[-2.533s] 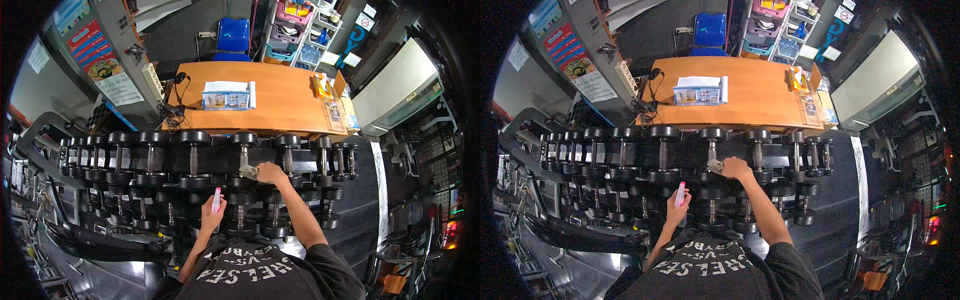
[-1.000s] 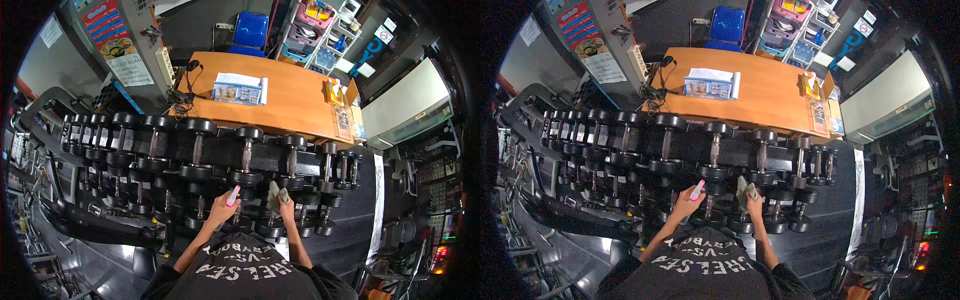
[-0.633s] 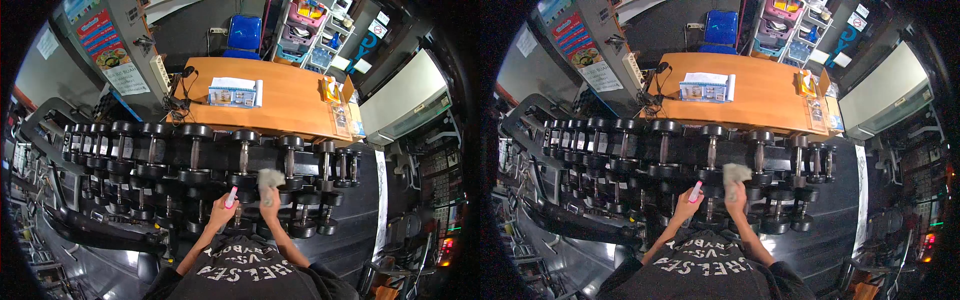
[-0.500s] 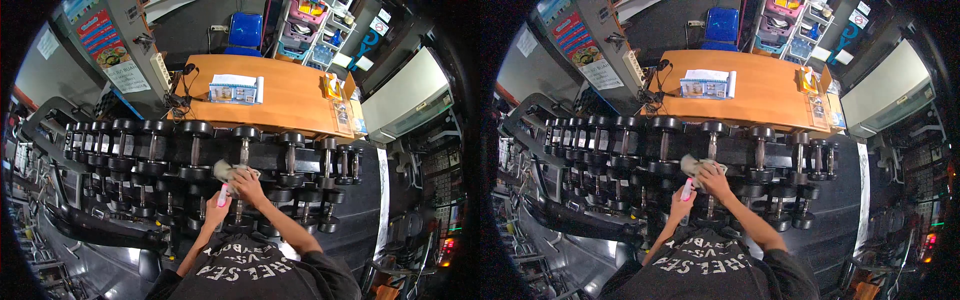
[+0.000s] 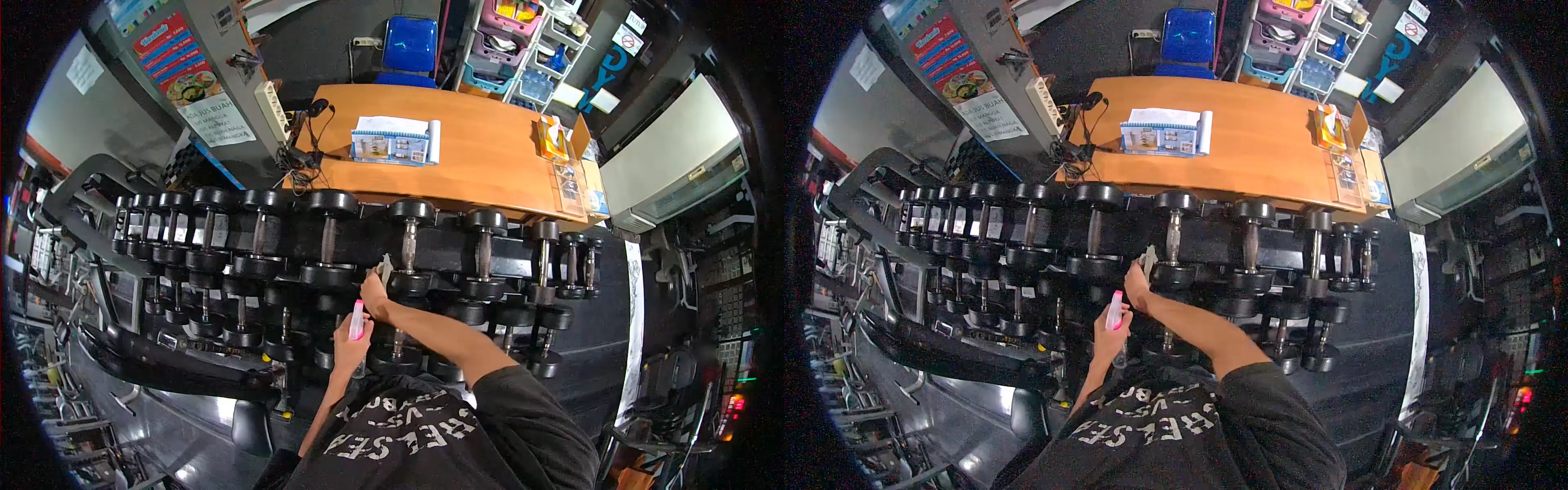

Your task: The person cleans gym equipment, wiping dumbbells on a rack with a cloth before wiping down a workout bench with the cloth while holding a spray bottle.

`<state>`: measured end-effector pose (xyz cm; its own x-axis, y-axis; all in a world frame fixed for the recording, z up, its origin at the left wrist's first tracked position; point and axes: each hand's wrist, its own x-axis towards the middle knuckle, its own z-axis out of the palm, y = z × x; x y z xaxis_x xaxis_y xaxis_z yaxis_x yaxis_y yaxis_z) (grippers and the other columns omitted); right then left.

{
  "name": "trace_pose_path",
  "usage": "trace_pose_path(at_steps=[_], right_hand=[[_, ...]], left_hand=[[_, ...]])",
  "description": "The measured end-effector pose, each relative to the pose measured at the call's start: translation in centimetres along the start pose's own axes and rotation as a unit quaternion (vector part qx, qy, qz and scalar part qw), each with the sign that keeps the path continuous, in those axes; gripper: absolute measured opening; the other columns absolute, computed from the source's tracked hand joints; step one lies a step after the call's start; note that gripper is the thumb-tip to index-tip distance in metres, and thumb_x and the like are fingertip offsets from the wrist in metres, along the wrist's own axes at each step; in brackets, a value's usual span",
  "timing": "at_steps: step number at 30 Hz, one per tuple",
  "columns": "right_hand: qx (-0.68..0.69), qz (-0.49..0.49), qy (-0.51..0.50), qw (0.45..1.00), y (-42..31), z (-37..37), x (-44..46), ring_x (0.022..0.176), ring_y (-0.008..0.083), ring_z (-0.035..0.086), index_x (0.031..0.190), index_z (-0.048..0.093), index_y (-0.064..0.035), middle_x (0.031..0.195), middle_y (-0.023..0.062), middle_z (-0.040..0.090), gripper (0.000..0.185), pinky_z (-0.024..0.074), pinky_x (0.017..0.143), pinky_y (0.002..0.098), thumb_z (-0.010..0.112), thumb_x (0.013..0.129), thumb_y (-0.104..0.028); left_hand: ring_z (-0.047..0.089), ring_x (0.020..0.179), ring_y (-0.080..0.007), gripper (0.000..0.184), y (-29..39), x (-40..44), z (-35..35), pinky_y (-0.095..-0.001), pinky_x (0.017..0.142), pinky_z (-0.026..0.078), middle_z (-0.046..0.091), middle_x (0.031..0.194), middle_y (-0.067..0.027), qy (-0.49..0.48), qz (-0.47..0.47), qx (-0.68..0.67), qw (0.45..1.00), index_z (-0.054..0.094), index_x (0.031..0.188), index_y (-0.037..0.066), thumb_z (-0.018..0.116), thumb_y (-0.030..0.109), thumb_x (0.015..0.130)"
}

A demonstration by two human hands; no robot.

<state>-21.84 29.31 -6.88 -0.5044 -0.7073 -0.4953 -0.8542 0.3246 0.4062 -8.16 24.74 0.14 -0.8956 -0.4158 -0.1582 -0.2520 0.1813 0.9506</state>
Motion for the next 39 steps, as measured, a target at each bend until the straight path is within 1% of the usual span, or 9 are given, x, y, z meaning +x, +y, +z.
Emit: trace_pose_path(at_steps=[6,8,17,19,23,29,31,33,39], right_hand=[[0.177,0.049,0.183,0.966,4.0,1.2,-7.7,0.117,0.0274,0.053,0.098,0.072,-0.0142,0.115,0.0042,0.065,0.021,0.0328,0.103,0.0459,0.060,0.084,-0.024],[0.283,0.033,0.418,0.862,5.8,2.6,-11.1,0.120,0.0267,0.052,0.091,0.069,-0.0109,0.123,0.0047,0.061,0.015,0.0371,0.103,0.0429,0.062,0.081,-0.019],[0.544,0.229,0.424,0.687,1.1,9.4,-13.5,0.130,0.0336,0.045,0.107,0.062,-0.0009,0.134,0.0116,0.055,0.038,0.0425,0.102,0.0410,0.067,0.070,0.004],[0.646,0.343,0.500,0.464,-0.1,9.4,-11.8,0.123,0.0368,0.051,0.111,0.059,-0.0011,0.131,0.0180,0.055,0.038,0.0442,0.099,0.0387,0.066,0.074,0.005],[0.750,0.418,0.384,0.338,-0.7,10.6,-11.5,0.106,0.0383,0.061,0.115,0.058,-0.0027,0.107,0.0217,0.065,0.032,0.0478,0.086,0.0396,0.060,0.085,-0.012],[0.758,0.405,0.348,0.375,-0.3,11.8,-11.9,0.099,0.0330,0.064,0.113,0.059,-0.0022,0.104,0.0193,0.065,0.033,0.0474,0.086,0.0355,0.065,0.081,-0.008],[0.607,0.377,0.491,0.498,-0.3,11.0,-12.2,0.106,0.0386,0.059,0.105,0.061,-0.0033,0.106,0.0197,0.063,0.034,0.0477,0.090,0.0422,0.065,0.072,-0.004],[0.543,0.290,0.465,0.636,1.8,8.8,-13.2,0.109,0.0343,0.055,0.102,0.062,-0.0069,0.106,0.0122,0.061,0.041,0.0448,0.096,0.0421,0.068,0.061,-0.006],[0.322,0.094,0.427,0.840,4.1,3.1,-10.1,0.118,0.0266,0.048,0.102,0.068,-0.0121,0.111,0.0036,0.060,0.024,0.0298,0.107,0.0524,0.057,0.081,-0.020]], left_hand=[[0.055,0.051,-0.0063,0.017,-2.1,0.6,-0.4,-0.0226,0.046,0.044,0.061,0.073,-0.0004,-0.046,0.070,0.007,0.997,0.062,0.101,0.002,0.067,0.009,0.087],[0.055,0.051,-0.0060,0.016,-1.8,0.7,-0.5,-0.0226,0.046,0.044,0.061,0.073,-0.0002,-0.050,0.065,0.010,0.997,0.062,0.101,0.003,0.067,0.009,0.087],[0.053,0.057,-0.0100,0.012,-0.2,0.5,0.6,-0.0284,0.054,0.044,0.058,0.065,-0.0054,-0.042,0.044,0.010,0.998,0.063,0.094,0.005,0.067,0.012,0.086],[0.056,0.052,-0.0059,0.016,-0.2,0.5,1.0,-0.0231,0.048,0.045,0.062,0.074,-0.0010,-0.062,0.085,0.041,0.994,0.062,0.100,0.003,0.067,0.011,0.087],[0.056,0.053,-0.0062,0.017,0.8,-0.8,1.7,-0.0229,0.049,0.045,0.062,0.074,-0.0011,-0.070,0.088,0.052,0.992,0.062,0.101,0.002,0.067,0.011,0.087],[0.056,0.053,-0.0086,0.013,2.2,-2.5,2.6,-0.0265,0.050,0.044,0.059,0.063,-0.0033,-0.075,0.062,0.009,0.995,0.062,0.097,0.004,0.066,0.011,0.086],[0.054,0.050,-0.0071,0.013,2.7,-3.2,2.7,-0.0248,0.048,0.042,0.058,0.063,-0.0008,-0.064,0.023,-0.002,0.998,0.062,0.098,0.004,0.065,0.011,0.087],[0.053,0.049,-0.0064,0.013,2.7,-3.7,3.1,-0.0242,0.047,0.042,0.057,0.063,0.0004,-0.048,0.022,0.002,0.999,0.062,0.098,0.004,0.065,0.011,0.087],[0.054,0.049,-0.0070,0.014,1.4,-5.3,3.9,-0.0243,0.046,0.043,0.059,0.066,-0.0002,0.012,0.003,0.006,1.000,0.062,0.099,0.004,0.066,0.011,0.087]])
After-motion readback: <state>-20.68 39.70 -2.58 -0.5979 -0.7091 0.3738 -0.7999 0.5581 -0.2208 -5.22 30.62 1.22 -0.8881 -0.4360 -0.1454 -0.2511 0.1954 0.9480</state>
